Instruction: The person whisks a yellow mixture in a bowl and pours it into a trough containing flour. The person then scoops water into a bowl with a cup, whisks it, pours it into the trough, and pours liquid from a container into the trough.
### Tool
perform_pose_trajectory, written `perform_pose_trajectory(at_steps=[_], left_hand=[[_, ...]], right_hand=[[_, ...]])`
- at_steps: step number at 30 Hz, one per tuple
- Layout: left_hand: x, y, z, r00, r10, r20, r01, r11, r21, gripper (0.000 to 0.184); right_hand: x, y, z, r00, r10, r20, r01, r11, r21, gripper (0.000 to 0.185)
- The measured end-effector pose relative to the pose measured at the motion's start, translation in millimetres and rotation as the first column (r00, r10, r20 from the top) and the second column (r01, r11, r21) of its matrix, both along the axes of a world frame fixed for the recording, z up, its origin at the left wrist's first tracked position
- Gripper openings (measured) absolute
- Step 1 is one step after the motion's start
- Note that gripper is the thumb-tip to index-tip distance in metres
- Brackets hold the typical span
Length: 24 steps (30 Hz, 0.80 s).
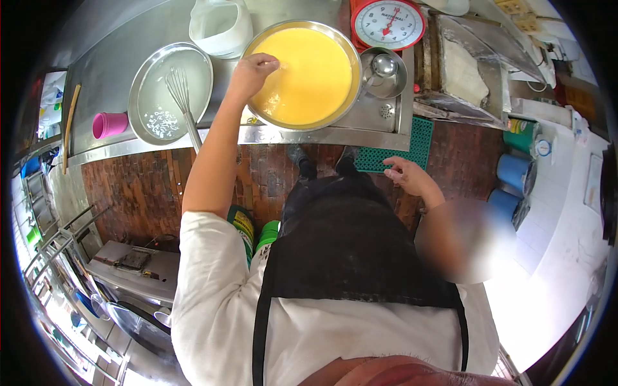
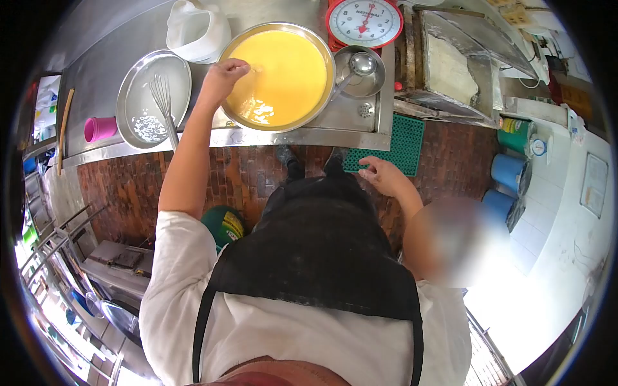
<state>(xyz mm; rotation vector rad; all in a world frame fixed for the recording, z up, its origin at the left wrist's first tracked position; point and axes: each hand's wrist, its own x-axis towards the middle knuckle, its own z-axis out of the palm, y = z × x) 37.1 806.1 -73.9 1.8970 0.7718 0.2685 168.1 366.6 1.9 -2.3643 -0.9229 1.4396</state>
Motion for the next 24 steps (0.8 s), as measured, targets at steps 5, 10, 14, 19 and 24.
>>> perform_pose_trajectory(at_steps=[5, 10, 14, 19, 24], left_hand=[[-21.2, -7.9, 46.7, 0.993, 0.116, 0.038, -0.071, 0.805, -0.588, 0.024], [-29.9, -16.0, 75.1, 0.981, 0.151, 0.123, -0.039, 0.770, -0.636, 0.022], [-29.4, -17.0, 80.2, 0.980, 0.136, 0.143, -0.010, 0.759, -0.651, 0.021], [-23.8, -14.1, 64.5, 0.986, 0.108, 0.129, 0.006, 0.745, -0.667, 0.023], [-3.8, -4.8, 5.1, 0.996, 0.006, -0.083, -0.006, 1.000, 0.000, 0.026]], right_hand=[[6.6, 11.5, 7.5, 1.000, -0.019, -0.015, 0.018, 0.999, -0.030, 0.041], [10.9, 14.4, 8.4, 1.000, -0.005, -0.015, 0.005, 1.000, -0.008, 0.042], [13.4, 11.1, 8.1, 1.000, -0.006, -0.013, 0.006, 1.000, -0.010, 0.042], [10.2, 3.6, 5.7, 0.999, -0.026, -0.024, 0.026, 1.000, 0.006, 0.042], [11.0, 0.3, 4.8, 0.999, -0.029, -0.020, 0.030, 1.000, 0.007, 0.041]])
